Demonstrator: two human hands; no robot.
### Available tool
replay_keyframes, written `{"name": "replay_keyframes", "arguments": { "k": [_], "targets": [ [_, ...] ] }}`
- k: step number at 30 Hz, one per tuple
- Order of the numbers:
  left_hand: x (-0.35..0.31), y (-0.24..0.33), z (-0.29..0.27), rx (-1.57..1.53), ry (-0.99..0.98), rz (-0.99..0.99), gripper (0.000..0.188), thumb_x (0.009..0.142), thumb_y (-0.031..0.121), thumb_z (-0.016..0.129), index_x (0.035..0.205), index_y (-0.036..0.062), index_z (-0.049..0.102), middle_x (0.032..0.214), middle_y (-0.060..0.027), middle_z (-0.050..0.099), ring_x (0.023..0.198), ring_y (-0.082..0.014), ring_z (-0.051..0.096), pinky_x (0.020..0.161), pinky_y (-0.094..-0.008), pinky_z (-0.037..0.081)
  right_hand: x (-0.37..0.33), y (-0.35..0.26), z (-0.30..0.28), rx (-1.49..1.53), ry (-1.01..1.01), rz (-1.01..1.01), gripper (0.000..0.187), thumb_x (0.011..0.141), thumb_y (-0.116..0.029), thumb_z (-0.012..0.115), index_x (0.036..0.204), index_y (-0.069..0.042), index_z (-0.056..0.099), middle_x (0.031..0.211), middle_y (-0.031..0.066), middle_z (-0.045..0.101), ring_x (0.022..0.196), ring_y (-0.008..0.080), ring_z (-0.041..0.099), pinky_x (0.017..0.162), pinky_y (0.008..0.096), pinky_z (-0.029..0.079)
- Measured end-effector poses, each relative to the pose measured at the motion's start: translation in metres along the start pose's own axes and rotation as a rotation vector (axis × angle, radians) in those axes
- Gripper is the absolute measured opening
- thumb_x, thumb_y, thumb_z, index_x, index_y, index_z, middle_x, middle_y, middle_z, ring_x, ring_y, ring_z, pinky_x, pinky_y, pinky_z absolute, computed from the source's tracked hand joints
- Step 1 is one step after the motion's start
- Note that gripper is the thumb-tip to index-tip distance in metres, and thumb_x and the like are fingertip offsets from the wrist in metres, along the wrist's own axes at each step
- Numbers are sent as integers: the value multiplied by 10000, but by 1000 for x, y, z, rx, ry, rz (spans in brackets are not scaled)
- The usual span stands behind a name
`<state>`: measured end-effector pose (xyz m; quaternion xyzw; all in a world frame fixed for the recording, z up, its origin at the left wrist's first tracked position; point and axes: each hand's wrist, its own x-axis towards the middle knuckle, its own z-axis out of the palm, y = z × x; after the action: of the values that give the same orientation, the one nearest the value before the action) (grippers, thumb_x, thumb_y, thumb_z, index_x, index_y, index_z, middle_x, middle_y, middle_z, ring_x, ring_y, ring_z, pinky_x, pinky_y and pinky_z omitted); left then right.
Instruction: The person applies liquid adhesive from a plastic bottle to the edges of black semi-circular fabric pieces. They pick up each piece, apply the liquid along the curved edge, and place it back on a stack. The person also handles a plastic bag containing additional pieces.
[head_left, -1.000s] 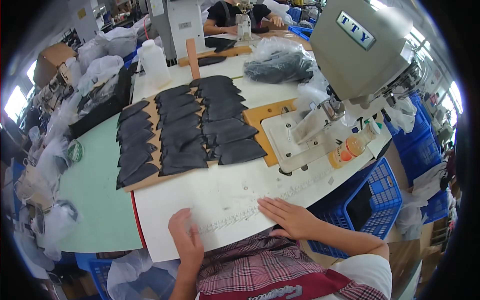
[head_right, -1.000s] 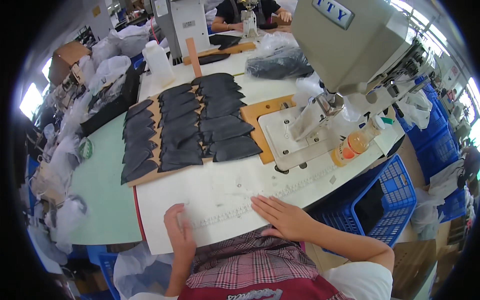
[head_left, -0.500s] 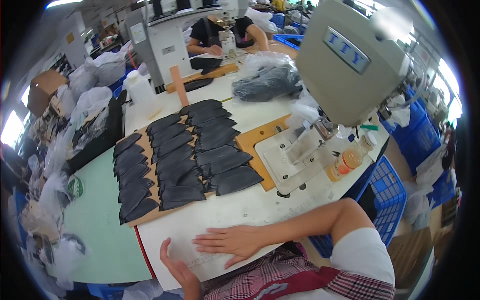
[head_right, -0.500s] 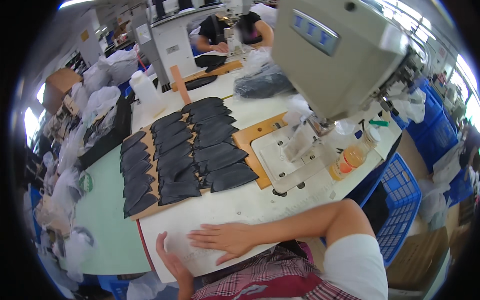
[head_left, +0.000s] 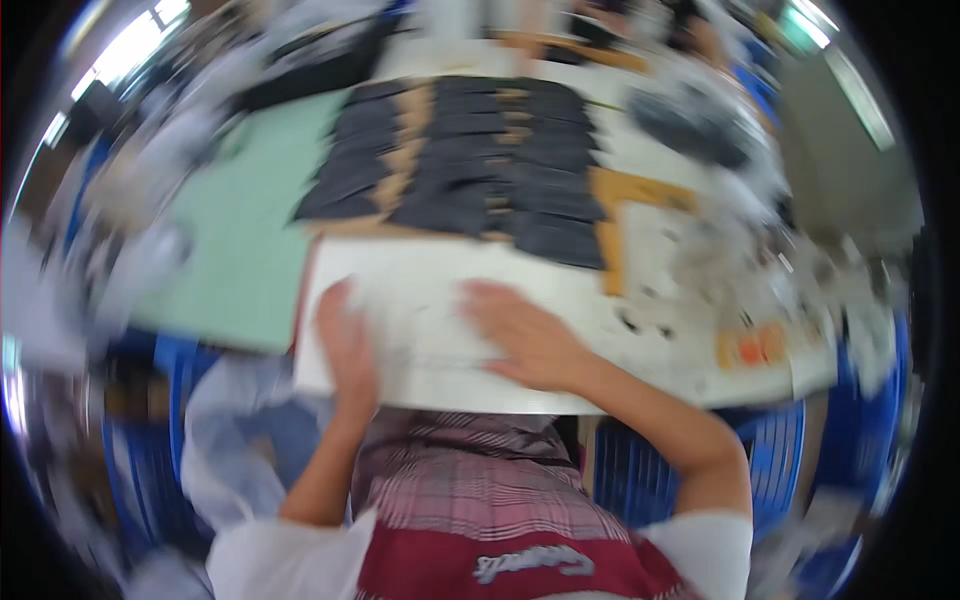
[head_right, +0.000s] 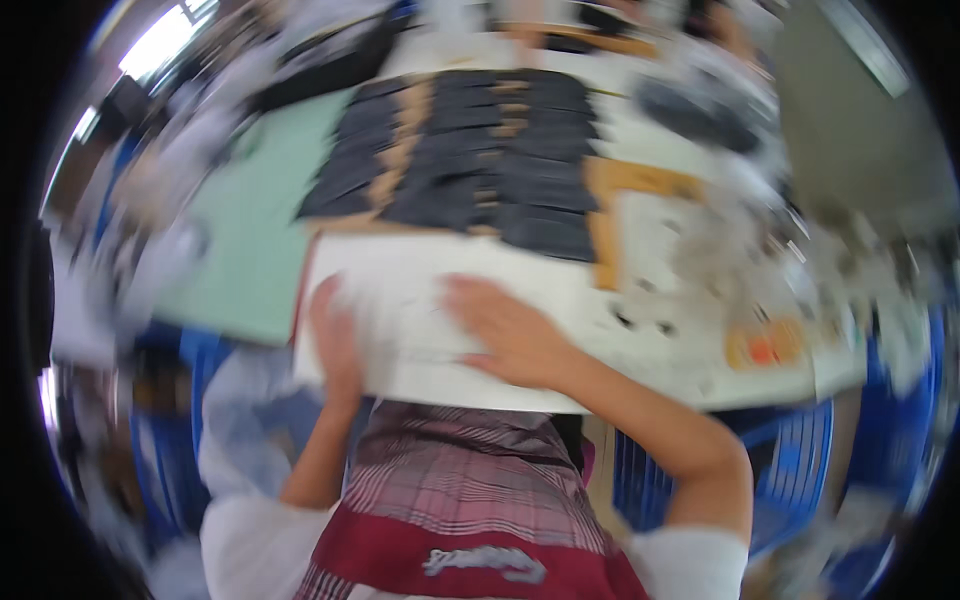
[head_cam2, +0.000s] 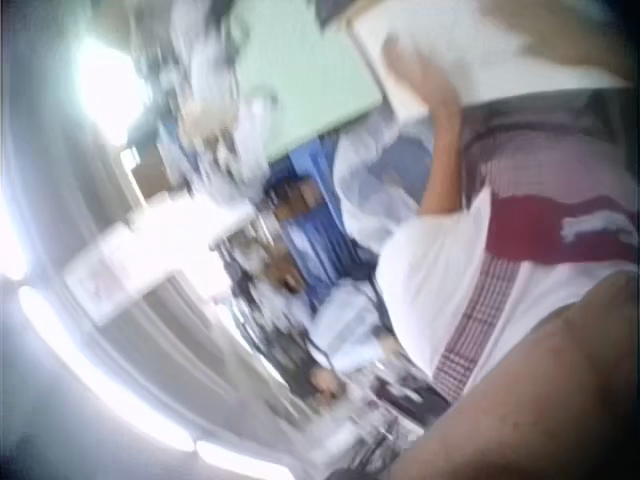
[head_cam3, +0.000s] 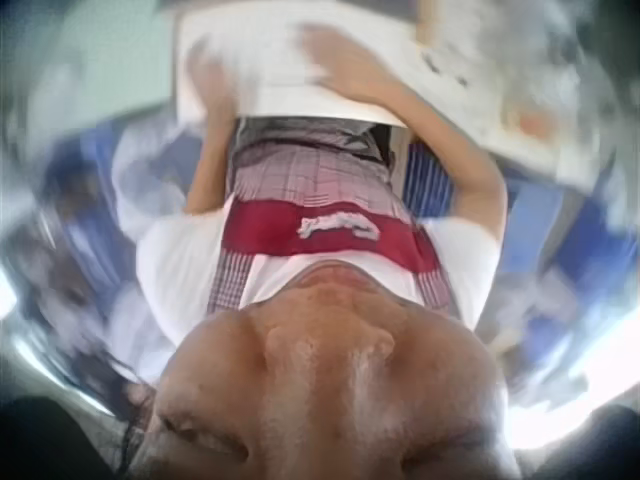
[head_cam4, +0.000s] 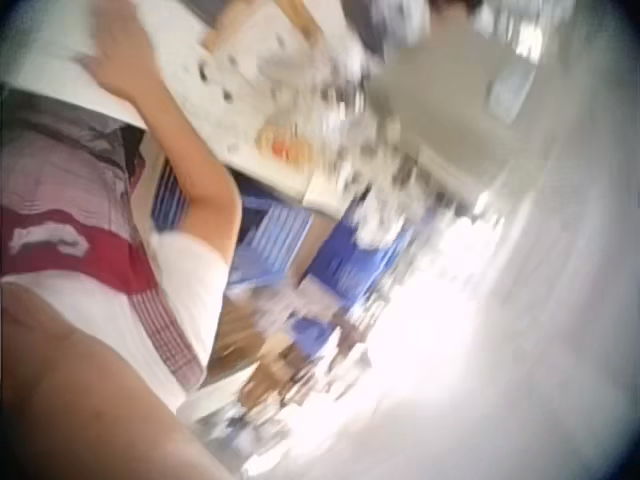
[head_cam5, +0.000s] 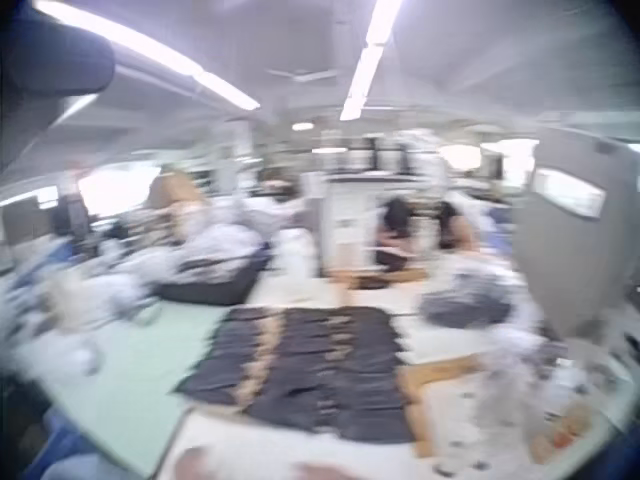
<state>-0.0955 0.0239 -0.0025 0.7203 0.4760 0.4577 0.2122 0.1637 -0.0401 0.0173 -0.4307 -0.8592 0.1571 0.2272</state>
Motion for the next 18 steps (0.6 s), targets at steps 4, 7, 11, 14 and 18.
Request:
{"name": "replay_keyframes", "arguments": {
  "k": [4,7,11,14,18],
  "targets": [
    [4,4,-7,8,54,112,55,821,45,582,875,37,580,1041,-102,593,1120,-289,478,992,-413,324,-63,-32,-24,-229,-63,198,725,816,-329,593,1402,-2,319,1452,225,295,1358,386,259,1115,466,212],
    [6,-8,-32,-15,60,81,66,850,83,575,812,30,587,996,-100,609,1062,-283,509,959,-410,351,-80,-37,-29,-328,137,279,656,825,-212,571,1392,9,326,1452,240,290,1354,403,263,1111,483,210],
    [30,-59,-79,216,346,91,168,819,119,625,942,9,593,1007,-126,590,972,-307,526,903,-379,394,-79,-43,-21,-288,293,349,593,835,-78,538,1387,-3,336,1450,234,300,1337,399,299,1098,468,238],
    [72,-113,-146,215,551,-196,302,818,184,654,1058,20,569,1065,-153,577,985,-327,529,890,-387,412,-69,-48,-14,-253,323,342,546,807,-19,560,1323,31,387,1402,249,358,1275,407,382,1050,458,317],
    [107,-197,-249,718,602,-104,339,806,270,690,1027,28,606,1066,-162,589,963,-340,542,856,-417,423,-57,-44,-5,-239,359,286,208,830,-33,555,1022,44,536,1135,233,548,995,387,563,833,414,463]
  ]
}}
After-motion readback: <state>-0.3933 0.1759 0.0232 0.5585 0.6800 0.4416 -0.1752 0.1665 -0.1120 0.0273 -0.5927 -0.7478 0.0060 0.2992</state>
